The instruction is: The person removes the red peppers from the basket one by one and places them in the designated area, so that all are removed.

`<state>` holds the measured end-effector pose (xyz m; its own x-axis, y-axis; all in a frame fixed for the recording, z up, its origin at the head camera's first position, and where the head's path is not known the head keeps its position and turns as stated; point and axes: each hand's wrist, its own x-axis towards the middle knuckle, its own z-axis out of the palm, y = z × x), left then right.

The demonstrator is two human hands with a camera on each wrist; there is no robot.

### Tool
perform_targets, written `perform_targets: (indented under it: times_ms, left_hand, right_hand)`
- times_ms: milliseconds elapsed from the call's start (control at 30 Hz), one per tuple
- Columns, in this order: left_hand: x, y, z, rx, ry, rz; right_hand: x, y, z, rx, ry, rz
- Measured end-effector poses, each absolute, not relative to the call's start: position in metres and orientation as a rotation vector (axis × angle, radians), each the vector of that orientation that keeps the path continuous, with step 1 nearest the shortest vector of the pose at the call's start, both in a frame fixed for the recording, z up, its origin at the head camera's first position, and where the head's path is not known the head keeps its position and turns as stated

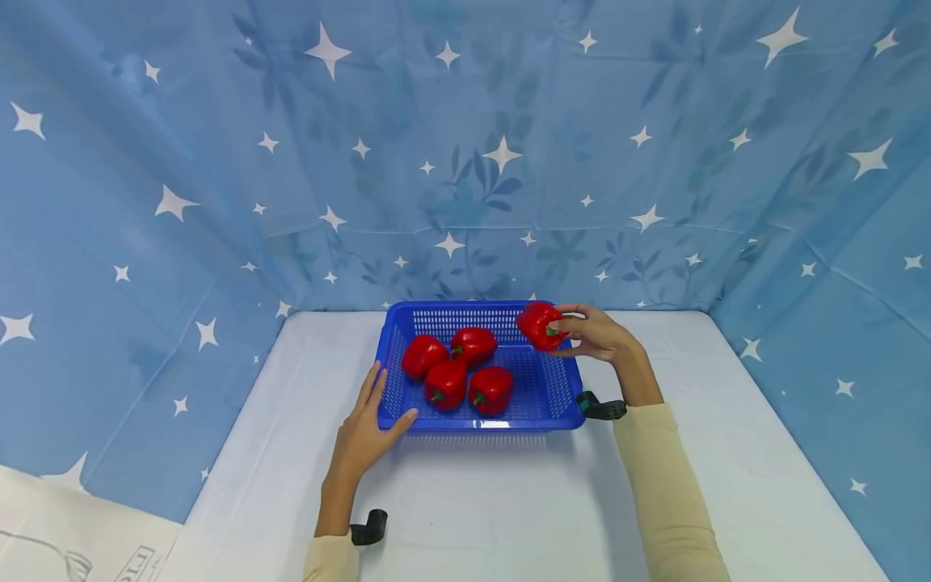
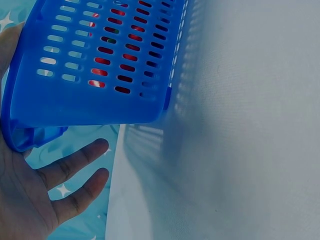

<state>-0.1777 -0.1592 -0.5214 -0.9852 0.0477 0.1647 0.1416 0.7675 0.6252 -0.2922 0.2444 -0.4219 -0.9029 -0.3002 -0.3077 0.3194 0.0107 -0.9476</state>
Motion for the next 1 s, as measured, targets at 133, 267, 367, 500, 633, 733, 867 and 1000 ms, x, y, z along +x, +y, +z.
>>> perform_targets:
  times_ms: [133, 267, 367, 500, 633, 733, 867, 1000]
  left_hand:
    - [-0.178, -0.159, -0.521, -0.146, -2.822, -1.023]
    - [-0.177, -0.159, -0.52, -0.143, -2.826, -1.028]
    - [-0.178, -0.16, -0.521, -0.146, -2.828, -1.03]
    - [-0.179, -0.16, -0.521, -0.157, -2.822, -1.027]
    - [-0.18, -0.16, -0.519, -0.166, -2.815, -1.026]
    - [-0.18, -0.16, -0.518, -0.171, -2.816, -1.026]
    - [-0.18, -0.161, -0.519, -0.171, -2.819, -1.022]
    - [-0.18, -0.161, -0.52, -0.175, -2.82, -1.026]
  right_hand:
    - [-0.285, 0.258, -0.417, 0.078, 1.809, -2.048]
    - [-0.276, 0.275, -0.413, 0.158, 1.749, -2.128]
    - [-0.27, 0.289, -0.412, 0.219, 1.711, -2.175]
    - [-0.264, 0.306, -0.416, 0.307, 1.675, -2.207]
    - [-0.258, 0.318, -0.427, 0.443, 1.632, -2.203]
    - [-0.253, 0.325, -0.439, 0.572, 1.544, -2.212]
    - [-0.248, 0.33, -0.456, 0.749, 1.382, -2.23]
    - [-0.245, 0.33, -0.467, 0.851, 1.323, -2.225]
